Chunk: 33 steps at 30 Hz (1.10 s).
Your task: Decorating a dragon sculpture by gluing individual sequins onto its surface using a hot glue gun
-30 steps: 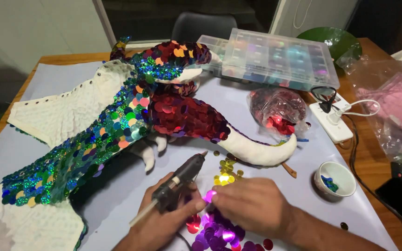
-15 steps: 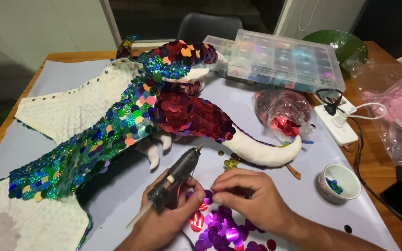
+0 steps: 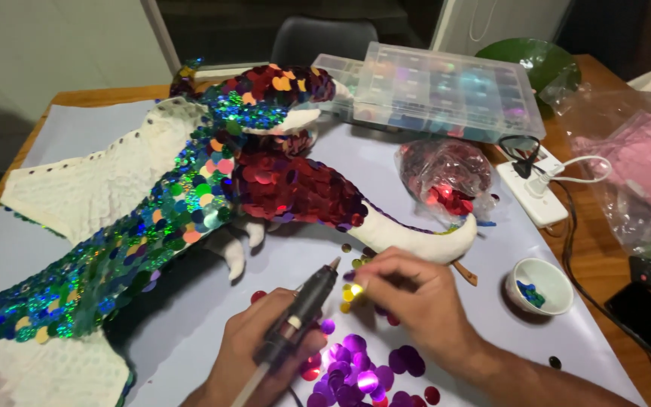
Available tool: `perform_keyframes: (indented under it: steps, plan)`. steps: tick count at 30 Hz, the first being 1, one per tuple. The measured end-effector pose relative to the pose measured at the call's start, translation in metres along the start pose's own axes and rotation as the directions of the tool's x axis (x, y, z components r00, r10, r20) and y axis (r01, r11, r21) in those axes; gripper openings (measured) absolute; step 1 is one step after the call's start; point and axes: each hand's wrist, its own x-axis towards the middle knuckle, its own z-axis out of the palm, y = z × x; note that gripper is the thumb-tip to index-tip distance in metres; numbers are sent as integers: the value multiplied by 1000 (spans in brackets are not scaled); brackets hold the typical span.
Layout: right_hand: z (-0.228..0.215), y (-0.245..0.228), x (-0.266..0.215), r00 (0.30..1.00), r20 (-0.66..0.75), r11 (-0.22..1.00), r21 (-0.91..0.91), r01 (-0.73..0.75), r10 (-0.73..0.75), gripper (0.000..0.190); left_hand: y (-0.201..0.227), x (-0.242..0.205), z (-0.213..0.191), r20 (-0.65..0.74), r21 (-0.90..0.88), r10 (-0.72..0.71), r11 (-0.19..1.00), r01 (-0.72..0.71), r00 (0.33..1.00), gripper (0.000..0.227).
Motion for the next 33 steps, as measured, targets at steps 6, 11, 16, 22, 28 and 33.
perform_keyframes:
  steps: [6, 11, 16, 22, 28, 33]
  plan:
    - [-2, 1, 2, 977, -198, 996, 12, -83, 84, 13, -3, 0, 3, 142, 20, 122, 992, -126, 982, 46]
    - [1, 2, 0, 979, -166, 985, 144, -93, 117, 14, -8, -2, 3, 120, 59, 45, 997, -52, 992, 28]
    - [1, 1, -1, 984, -139, 985, 152, -87, 108, 12, -14, -2, 4, 136, 92, 103, 989, -116, 985, 31]
    - [-1, 2, 0, 977, -130, 970, 197, -140, 167, 14, -11, -1, 4, 132, 94, 123, 986, -136, 984, 27]
    - [-2, 4, 0, 976, -131, 964, 225, -140, 172, 16, -14, -1, 6, 128, 88, 134, 985, -146, 983, 26]
    - [-2, 4, 0, 978, -141, 970, 210, -124, 155, 14, -9, 2, 3, 155, 30, 142, 988, -148, 978, 27]
